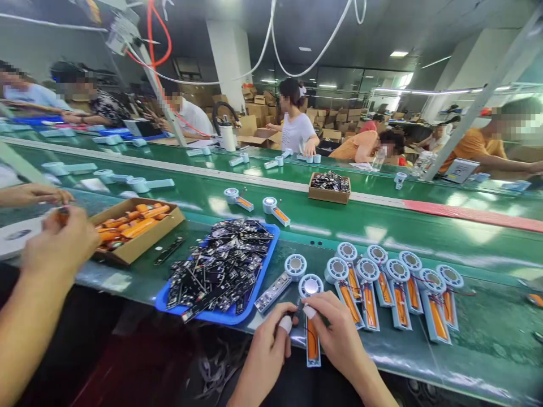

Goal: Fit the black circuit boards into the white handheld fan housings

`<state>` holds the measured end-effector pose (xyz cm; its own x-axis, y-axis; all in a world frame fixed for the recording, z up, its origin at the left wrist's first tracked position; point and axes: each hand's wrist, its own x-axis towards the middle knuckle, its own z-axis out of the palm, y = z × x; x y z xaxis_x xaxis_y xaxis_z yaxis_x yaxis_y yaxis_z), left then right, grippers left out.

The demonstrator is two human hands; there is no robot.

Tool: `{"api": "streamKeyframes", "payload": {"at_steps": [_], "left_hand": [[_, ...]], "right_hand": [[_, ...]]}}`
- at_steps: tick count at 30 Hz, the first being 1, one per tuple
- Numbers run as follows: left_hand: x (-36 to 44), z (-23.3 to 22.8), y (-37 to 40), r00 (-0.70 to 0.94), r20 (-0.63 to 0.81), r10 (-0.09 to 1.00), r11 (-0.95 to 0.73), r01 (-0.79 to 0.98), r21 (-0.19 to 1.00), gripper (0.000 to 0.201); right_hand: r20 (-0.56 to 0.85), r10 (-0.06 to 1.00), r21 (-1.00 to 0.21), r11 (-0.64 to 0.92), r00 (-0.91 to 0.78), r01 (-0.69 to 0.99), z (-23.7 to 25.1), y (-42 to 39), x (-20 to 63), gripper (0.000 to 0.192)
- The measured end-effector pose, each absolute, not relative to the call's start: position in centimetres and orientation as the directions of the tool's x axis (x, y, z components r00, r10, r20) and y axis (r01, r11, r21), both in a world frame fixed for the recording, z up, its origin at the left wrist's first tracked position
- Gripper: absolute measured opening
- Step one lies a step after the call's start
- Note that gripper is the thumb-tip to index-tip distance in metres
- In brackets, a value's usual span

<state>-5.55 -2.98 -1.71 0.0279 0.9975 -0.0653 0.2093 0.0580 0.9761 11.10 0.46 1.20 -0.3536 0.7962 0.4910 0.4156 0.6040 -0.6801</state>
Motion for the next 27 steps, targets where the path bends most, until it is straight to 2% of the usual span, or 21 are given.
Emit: {"api": "streamKeyframes", "payload": {"at_steps": [5, 9, 13, 15, 20, 25, 27], "left_hand": [[-5.3, -1.4, -3.1, -0.023, -0.052, 0.998, 0.056, 0.213, 0.975, 0.029], [-5.2, 0.1, -3.0, -0.044, -0.02, 0.999, 0.03, 0.23, 0.973, 0.031], [-5.1, 0.8, -2.7, 0.008, -0.042, 0.999, 0.039, 0.227, 0.973, 0.038], [-5.1, 0.7, -2.6, 0.018, -0.079, 0.997, 0.075, 0.191, 0.979, 0.041], [-4.6, -0.4, -2.7, -0.001, -0.176, 0.984, 0.176, 0.049, 0.983, 0.048], [-3.7, -1.9, -3.3, -0.195, -0.105, 0.975, 0.117, 0.055, 0.992, 0.05], [-3.6, -2.1, -3.4, -0.213, -0.076, 0.974, 0.094, 0.073, 0.993, 0.049]], "right_hand": [[0.481, 0.779, -0.581, 0.627, -0.403, 0.518, 1.4, 0.0, 10.7, 0.025], [0.479, 0.747, -0.416, 0.656, -0.461, 0.631, 1.7, -0.4, 10.5, 0.026], [0.511, 0.673, -0.25, 0.711, -0.534, 0.657, 2.0, -0.6, 10.5, 0.023], [0.503, 0.68, -0.276, 0.712, -0.534, 0.646, 2.0, -0.6, 10.6, 0.024], [0.478, 0.743, -0.496, 0.669, -0.468, 0.554, 1.2, -0.4, 11.0, 0.027], [0.475, 0.827, -0.676, 0.562, -0.301, 0.476, 0.8, 0.1, 10.7, 0.018], [0.484, 0.837, -0.682, 0.543, -0.255, 0.49, 0.8, 0.3, 10.5, 0.017]]}}
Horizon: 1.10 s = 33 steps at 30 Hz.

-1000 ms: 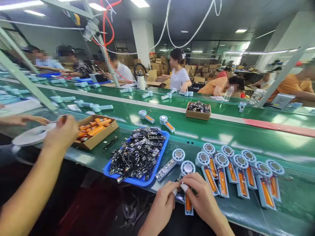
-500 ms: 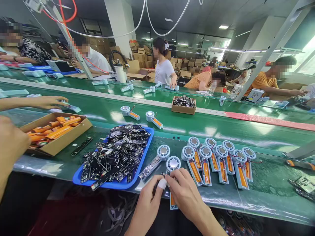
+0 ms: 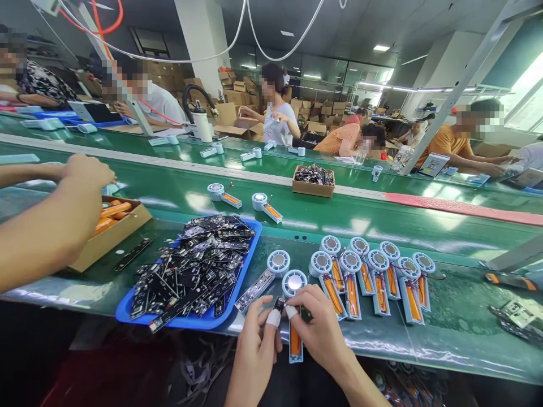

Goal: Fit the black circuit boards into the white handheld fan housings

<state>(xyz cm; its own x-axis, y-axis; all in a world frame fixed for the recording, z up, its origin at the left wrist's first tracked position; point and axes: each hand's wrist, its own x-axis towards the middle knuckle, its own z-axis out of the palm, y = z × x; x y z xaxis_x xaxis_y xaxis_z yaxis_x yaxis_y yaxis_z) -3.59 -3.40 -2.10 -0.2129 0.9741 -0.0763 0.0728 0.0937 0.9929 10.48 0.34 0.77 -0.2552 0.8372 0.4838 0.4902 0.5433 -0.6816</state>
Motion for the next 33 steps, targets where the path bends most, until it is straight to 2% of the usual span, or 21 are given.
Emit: {"api": "streamKeyframes", "payload": {"at_steps": [7, 12, 14, 18, 21, 24, 28, 30, 33], "left_hand": [[-4.1, -1.4, -3.7, -0.195, 0.037, 0.98, 0.003, 0.204, 0.979, 0.048], [-4.4, -1.7, -3.8, -0.186, 0.222, 0.957, -0.141, 0.37, 0.918, 0.041], [-4.7, -1.5, -3.6, -0.162, 0.241, 0.957, -0.167, 0.371, 0.913, 0.038], [-5.7, -0.6, -2.9, -0.071, 0.139, 0.988, -0.115, 0.277, 0.954, 0.037], [-6.4, 0.0, -2.4, 0.01, 0.086, 0.996, -0.087, 0.225, 0.97, 0.035], [-7.1, 0.0, -2.0, 0.078, 0.093, 0.993, -0.106, 0.187, 0.977, 0.033], [-7.6, -0.3, -1.5, 0.127, 0.133, 0.983, -0.154, 0.171, 0.973, 0.029], [-7.7, -0.4, -1.4, 0.134, 0.125, 0.983, -0.15, 0.196, 0.969, 0.03], [-7.7, -0.5, -1.7, 0.117, 0.097, 0.988, -0.127, 0.285, 0.95, 0.032]], "right_hand": [[0.581, 0.752, -0.433, 0.609, -0.31, 0.665, 0.7, 0.2, 10.1, 0.022], [0.574, 0.702, -0.266, 0.647, -0.421, 0.715, 0.9, -0.1, 10.2, 0.024], [0.566, 0.706, -0.302, 0.657, -0.425, 0.69, 1.0, 0.1, 10.4, 0.024], [0.491, 0.805, -0.598, 0.589, -0.333, 0.544, 1.2, 0.9, 11.0, 0.02], [0.397, 0.844, -0.723, 0.529, -0.361, 0.444, 1.7, 1.2, 11.5, 0.021], [0.357, 0.857, -0.76, 0.498, -0.372, 0.417, 1.9, 1.2, 11.6, 0.021], [0.387, 0.857, -0.722, 0.511, -0.339, 0.468, 1.8, 1.0, 11.0, 0.024], [0.387, 0.856, -0.714, 0.514, -0.343, 0.476, 1.8, 1.0, 10.9, 0.024], [0.341, 0.866, -0.782, 0.477, -0.365, 0.401, 2.5, 0.9, 11.7, 0.019]]}}
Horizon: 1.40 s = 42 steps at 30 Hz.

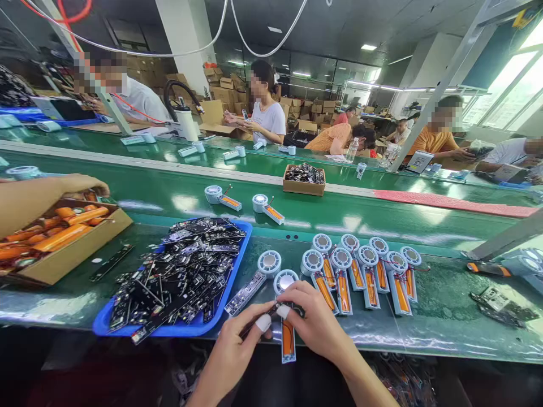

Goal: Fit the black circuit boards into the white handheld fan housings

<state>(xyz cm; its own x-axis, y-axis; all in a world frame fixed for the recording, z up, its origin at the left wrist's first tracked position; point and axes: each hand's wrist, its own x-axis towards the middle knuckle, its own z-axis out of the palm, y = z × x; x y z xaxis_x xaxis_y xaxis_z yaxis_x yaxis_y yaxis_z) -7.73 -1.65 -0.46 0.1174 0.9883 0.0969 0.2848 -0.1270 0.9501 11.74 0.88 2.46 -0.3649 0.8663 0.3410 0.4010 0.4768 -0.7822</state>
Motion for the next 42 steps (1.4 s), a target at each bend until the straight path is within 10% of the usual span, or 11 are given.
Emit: {"api": "streamKeyframes", "payload": {"at_steps": [5, 10, 18, 22, 26, 31, 42], "left_hand": [[-7.8, -0.7, -2.4, 0.081, 0.083, 0.993, -0.109, 0.408, 0.907, 0.045], [-7.4, -0.9, -2.4, 0.111, 0.189, 0.976, -0.219, 0.5, 0.838, 0.042], [-6.8, -1.5, -2.5, 0.279, 0.413, 0.867, -0.452, 0.79, 0.414, 0.052], [-6.8, -1.4, -2.8, 0.382, 0.43, 0.818, -0.501, 0.841, 0.206, 0.063], [-6.9, -1.0, -2.6, 0.304, 0.346, 0.888, -0.443, 0.77, 0.459, 0.051], [-7.0, -1.8, -2.7, 0.005, 0.118, 0.993, -0.101, 0.564, 0.82, 0.043], [-5.8, -0.4, -2.9, -0.047, 0.038, 0.998, -0.016, 0.398, 0.917, 0.038]], "right_hand": [[0.225, 0.944, -0.804, 0.321, -0.243, 0.501, 3.4, -0.5, 14.7, 0.027], [0.095, 0.848, -0.601, 0.467, -0.522, 0.649, 3.4, -1.5, 15.4, 0.054], [0.49, 0.679, -0.339, 0.726, -0.547, 0.598, 1.9, 0.4, 14.1, 0.027], [0.473, 0.772, -0.573, 0.635, -0.424, 0.518, 1.0, 0.7, 12.1, 0.029], [0.26, 0.947, -0.882, 0.313, -0.191, 0.352, 0.8, 0.9, 10.4, 0.015], [0.18, 0.96, -0.966, 0.214, -0.216, 0.144, 0.7, 1.1, 10.7, 0.017], [0.18, 0.931, -0.928, 0.268, -0.317, 0.259, 2.2, 0.8, 11.2, 0.021]]}}
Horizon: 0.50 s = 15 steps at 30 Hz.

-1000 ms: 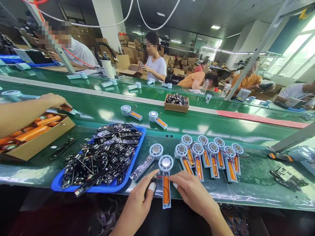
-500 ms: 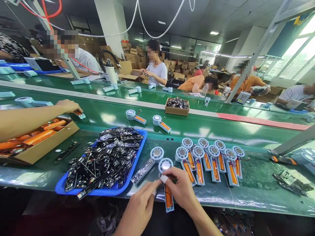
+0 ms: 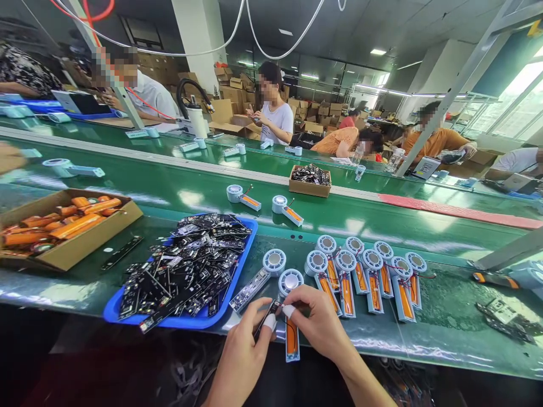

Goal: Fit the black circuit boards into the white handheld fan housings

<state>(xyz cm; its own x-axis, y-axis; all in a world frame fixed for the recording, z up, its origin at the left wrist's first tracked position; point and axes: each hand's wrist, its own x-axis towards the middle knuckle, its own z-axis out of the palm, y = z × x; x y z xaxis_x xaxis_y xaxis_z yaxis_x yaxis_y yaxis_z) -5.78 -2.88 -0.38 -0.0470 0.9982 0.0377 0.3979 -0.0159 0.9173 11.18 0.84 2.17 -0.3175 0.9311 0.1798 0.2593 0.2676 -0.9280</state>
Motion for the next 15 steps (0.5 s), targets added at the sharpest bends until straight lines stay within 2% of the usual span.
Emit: {"api": "streamKeyframes", "payload": {"at_steps": [4, 8, 11, 13, 15], "left_hand": [[-5.9, -0.4, -3.1, -0.054, 0.161, 0.985, -0.118, 0.466, 0.877, 0.035], [-5.8, -1.2, -3.5, -0.029, 0.391, 0.92, -0.294, 0.608, 0.738, 0.032], [-5.5, -1.9, -3.9, 0.021, 0.524, 0.852, -0.409, 0.651, 0.64, 0.034], [-5.5, -2.1, -4.0, 0.035, 0.551, 0.834, -0.44, 0.645, 0.625, 0.035], [-5.8, -1.9, -4.0, 0.037, 0.517, 0.855, -0.428, 0.614, 0.663, 0.034]], "right_hand": [[0.227, 0.917, -0.841, 0.355, -0.329, 0.409, 2.4, 0.7, 10.8, 0.022], [0.31, 0.88, -0.707, 0.466, -0.359, 0.532, 2.0, 0.3, 10.4, 0.024], [0.354, 0.857, -0.605, 0.516, -0.375, 0.607, 1.6, -0.1, 10.2, 0.022], [0.358, 0.845, -0.586, 0.534, -0.396, 0.609, 1.5, -0.2, 10.2, 0.022], [0.354, 0.839, -0.636, 0.541, -0.414, 0.551, 1.6, -0.1, 10.4, 0.023]]}}
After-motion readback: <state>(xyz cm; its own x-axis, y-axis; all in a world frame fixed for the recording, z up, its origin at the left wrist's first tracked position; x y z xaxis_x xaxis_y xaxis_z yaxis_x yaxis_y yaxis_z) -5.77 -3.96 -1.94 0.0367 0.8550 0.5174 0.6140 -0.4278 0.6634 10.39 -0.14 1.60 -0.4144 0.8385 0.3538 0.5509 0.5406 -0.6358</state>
